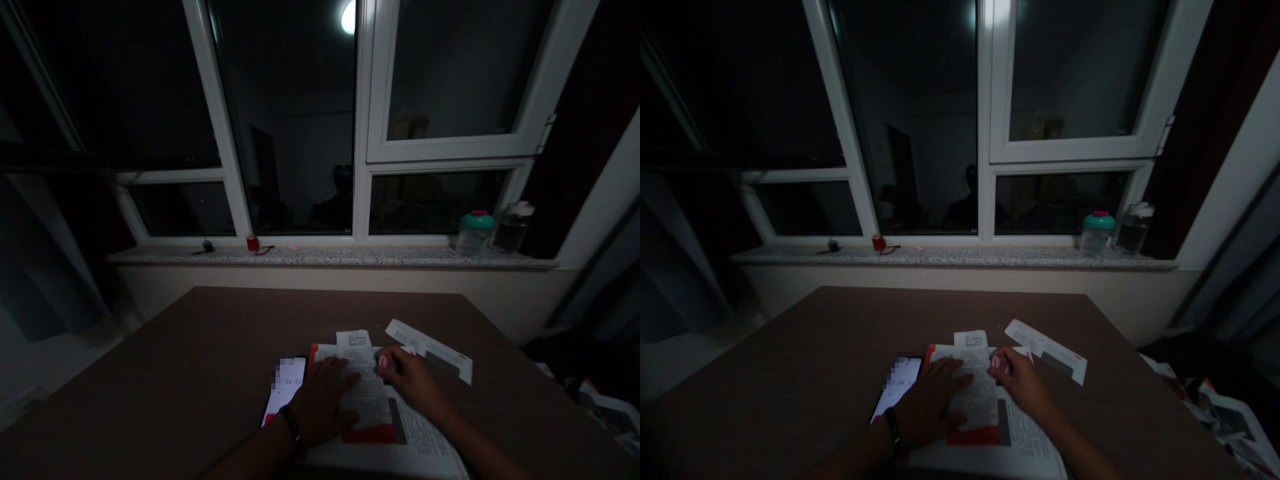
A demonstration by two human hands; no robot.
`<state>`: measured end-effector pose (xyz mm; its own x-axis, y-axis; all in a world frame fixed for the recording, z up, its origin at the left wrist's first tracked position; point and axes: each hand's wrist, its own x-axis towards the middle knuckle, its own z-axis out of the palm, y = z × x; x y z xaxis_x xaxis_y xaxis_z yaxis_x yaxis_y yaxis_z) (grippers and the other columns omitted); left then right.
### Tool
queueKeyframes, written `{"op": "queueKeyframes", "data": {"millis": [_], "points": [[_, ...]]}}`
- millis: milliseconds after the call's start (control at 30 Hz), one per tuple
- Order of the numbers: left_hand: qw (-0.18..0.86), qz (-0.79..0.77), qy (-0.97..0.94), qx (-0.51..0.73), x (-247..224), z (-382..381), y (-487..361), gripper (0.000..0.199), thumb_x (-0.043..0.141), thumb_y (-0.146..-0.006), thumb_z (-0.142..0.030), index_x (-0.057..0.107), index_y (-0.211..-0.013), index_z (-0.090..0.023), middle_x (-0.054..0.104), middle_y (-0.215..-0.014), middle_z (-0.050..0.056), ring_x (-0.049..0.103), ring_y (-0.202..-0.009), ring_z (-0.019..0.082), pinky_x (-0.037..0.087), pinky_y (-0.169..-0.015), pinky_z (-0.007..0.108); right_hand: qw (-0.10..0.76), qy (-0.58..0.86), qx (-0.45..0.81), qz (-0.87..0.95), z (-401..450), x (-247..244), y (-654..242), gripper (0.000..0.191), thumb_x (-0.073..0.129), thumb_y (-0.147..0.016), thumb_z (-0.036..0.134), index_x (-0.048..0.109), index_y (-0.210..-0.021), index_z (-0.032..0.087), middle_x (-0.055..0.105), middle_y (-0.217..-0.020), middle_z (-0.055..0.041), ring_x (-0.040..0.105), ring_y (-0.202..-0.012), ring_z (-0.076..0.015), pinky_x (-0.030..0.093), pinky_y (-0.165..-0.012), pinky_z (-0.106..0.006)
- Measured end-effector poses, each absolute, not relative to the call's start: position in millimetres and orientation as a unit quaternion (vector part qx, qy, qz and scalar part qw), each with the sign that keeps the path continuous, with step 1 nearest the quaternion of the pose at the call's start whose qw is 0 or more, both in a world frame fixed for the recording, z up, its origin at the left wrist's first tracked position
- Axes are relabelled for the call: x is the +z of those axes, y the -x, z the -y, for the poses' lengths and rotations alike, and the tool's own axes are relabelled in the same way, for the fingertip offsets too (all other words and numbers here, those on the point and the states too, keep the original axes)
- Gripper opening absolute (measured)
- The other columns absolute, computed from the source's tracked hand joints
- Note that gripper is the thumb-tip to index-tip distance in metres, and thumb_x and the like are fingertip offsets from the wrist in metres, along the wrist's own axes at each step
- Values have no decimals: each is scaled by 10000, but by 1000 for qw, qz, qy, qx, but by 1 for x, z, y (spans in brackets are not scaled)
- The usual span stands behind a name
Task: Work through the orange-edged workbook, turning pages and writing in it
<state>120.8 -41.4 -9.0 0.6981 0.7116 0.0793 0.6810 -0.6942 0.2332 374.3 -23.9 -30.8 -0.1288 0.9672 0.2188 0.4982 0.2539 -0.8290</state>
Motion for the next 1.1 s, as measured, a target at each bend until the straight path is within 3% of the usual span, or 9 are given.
{"op": "queueKeyframes", "data": {"millis": [200, 500, 933, 1100], "points": [[98, -378, -917, 83, -10, 41, -121, 707, 715, -803, -483, 423, -1420, -300, 333, -1509, 91, 278, -1359, 373, 235, -1081, 575, 302, 545, 218, 751, 21, -26, -379, 122, 603, -793, 299, 591, -881, 215, 626, -788, 9, 569, -731, -178, 397, -672, -274], [104, -388, -913, 67, -6, 41, -123, 740, 759, -768, -445, 432, -1417, -304, 344, -1505, 94, 292, -1356, 366, 231, -1088, 561, 228, 549, 253, 763, 28, -20, -383, 115, 606, -780, 271, 523, -841, 221, 592, -740, 31, 563, -716, -164, 378, -639, -251], [105, -385, -914, 72, -5, 42, -122, 716, 724, -793, -503, 432, -1416, -305, 346, -1500, 98, 299, -1347, 379, 239, -1079, 575, 270, 546, 229, 759, 28, -22, -379, 208, 602, -778, 257, 512, -964, 229, 595, -842, 20, 564, -765, -173, 405, -684, -265], [100, -378, -917, 83, -8, 42, -123, 712, 727, -790, -472, 431, -1413, -296, 348, -1497, 98, 310, -1340, 366, 249, -1077, 561, 257, 540, 232, 767, 30, -19, -381, 158, 623, -773, 262, 498, -864, 227, 591, -817, 27, 553, -757, -166, 387, -663, -252]]}}
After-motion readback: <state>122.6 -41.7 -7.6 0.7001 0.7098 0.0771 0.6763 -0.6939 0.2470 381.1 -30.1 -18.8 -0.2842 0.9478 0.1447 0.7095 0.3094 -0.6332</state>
